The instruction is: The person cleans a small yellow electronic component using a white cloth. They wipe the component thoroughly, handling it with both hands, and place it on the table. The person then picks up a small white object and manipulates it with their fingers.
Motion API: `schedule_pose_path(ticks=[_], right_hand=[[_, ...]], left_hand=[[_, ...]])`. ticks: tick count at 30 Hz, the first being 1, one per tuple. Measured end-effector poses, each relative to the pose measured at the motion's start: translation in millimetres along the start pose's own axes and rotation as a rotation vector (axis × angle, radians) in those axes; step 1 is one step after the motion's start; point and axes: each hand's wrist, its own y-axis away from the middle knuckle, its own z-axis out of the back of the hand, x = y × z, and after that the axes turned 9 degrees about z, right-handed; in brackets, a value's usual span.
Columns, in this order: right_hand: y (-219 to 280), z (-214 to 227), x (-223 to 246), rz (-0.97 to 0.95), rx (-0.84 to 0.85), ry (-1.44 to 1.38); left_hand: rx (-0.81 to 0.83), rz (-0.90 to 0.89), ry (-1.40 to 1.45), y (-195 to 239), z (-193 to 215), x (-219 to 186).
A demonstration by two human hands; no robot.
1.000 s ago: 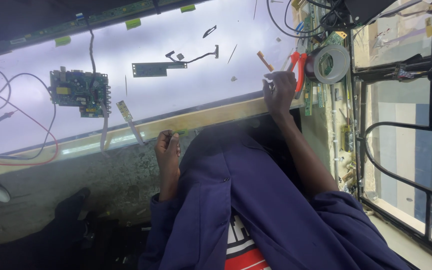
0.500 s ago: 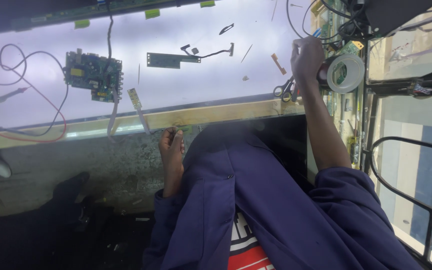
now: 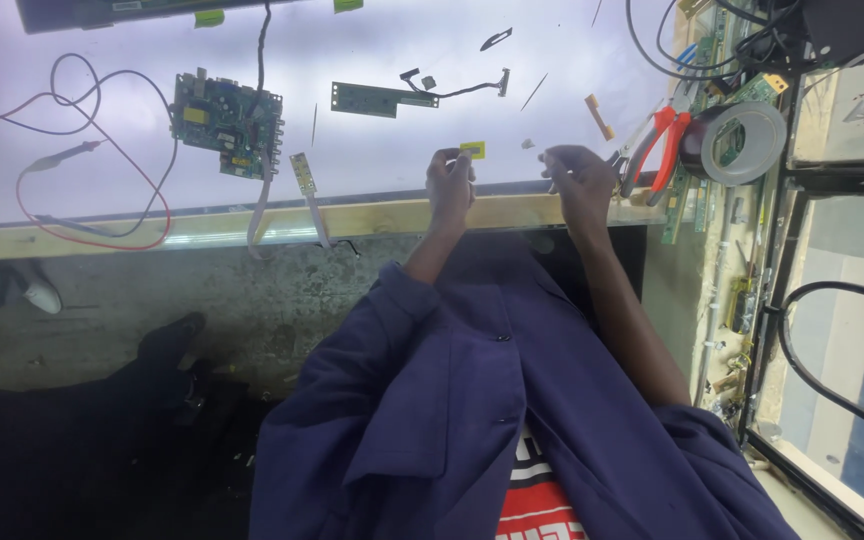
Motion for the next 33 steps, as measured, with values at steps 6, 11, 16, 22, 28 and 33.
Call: schedule_pose_path(ticks=[6,11,16,22,28,33], right_hand=[[26,0,-12,-0.043,0.011,-0.057],[10,1,-26,-0.044,0.065,-0.046],[3,-8,-9,-0.16,0.077,-0.42],[26,-20,8,-0.188,0.195,-0.716],[40,-23,25,-0.175,0.139,-0.766],[47,-22,41,-0.053,0.142,-0.695]], left_hand=[[0.407,0.232,0.141,63,15,-33],[0.607,0.195,-0.004,81,40,-34],[0.441,-0.179,-0.466,98,50,-75],[0.365,-0.574,-0.33,128,41,-125],[0.265,-0.782,-0.326,147,37,-141],[0.272,-0.779,-0.286,148,35,-135]])
